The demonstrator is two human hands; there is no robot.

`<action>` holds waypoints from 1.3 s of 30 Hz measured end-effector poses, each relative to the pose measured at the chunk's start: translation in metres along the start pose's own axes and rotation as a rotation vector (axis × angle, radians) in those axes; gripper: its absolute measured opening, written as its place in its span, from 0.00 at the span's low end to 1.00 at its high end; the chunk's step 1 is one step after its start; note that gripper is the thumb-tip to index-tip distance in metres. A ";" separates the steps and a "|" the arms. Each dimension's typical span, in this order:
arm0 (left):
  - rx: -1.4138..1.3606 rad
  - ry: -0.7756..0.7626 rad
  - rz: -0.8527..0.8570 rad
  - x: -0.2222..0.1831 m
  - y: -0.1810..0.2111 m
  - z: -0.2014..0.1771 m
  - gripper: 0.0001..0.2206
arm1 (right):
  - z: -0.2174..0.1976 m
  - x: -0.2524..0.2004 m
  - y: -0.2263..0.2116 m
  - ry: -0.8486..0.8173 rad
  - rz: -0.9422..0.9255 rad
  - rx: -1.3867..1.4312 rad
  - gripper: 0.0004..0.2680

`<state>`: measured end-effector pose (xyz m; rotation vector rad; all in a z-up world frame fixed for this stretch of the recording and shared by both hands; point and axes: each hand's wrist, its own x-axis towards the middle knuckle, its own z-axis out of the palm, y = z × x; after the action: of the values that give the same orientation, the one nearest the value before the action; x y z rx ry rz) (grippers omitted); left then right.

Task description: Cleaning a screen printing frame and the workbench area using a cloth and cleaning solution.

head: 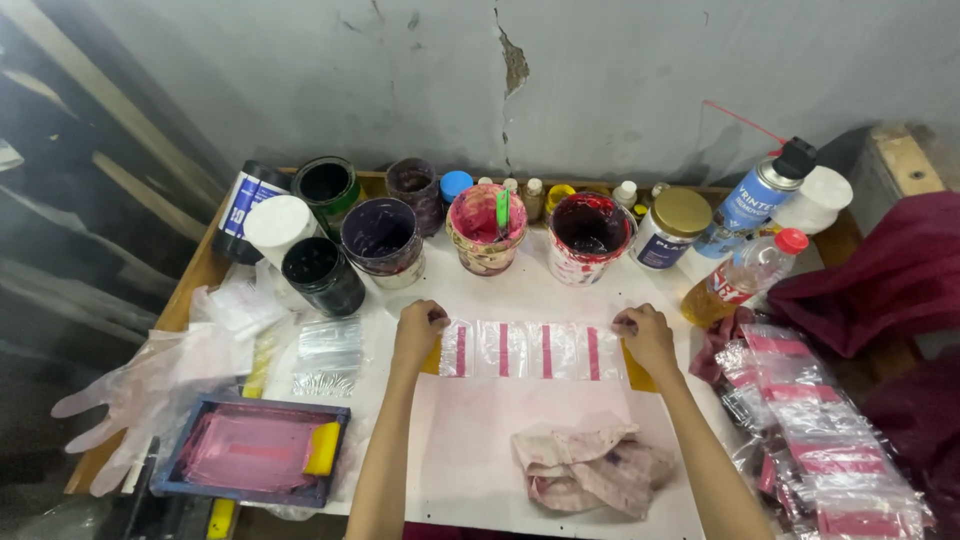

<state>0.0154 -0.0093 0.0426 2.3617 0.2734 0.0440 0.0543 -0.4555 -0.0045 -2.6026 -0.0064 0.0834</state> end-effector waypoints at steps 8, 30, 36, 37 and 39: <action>0.038 -0.071 0.018 -0.007 0.010 -0.011 0.06 | -0.015 -0.018 -0.009 -0.015 -0.025 0.253 0.06; -0.262 -0.269 0.542 -0.061 0.226 -0.100 0.06 | -0.117 -0.148 -0.002 -0.001 -0.042 1.672 0.04; -0.339 -0.717 0.398 -0.032 0.321 -0.031 0.03 | -0.093 -0.229 0.111 0.255 0.296 1.637 0.06; -0.337 -0.736 0.409 -0.028 0.340 -0.015 0.03 | -0.088 -0.243 0.127 0.278 0.303 1.638 0.06; -0.233 -0.942 0.413 -0.024 0.380 0.018 0.05 | -0.079 -0.272 0.158 0.390 0.339 1.671 0.08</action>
<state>0.0640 -0.2925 0.2934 1.9215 -0.6346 -0.7702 -0.2146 -0.6370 -0.0016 -0.8966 0.4390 -0.2169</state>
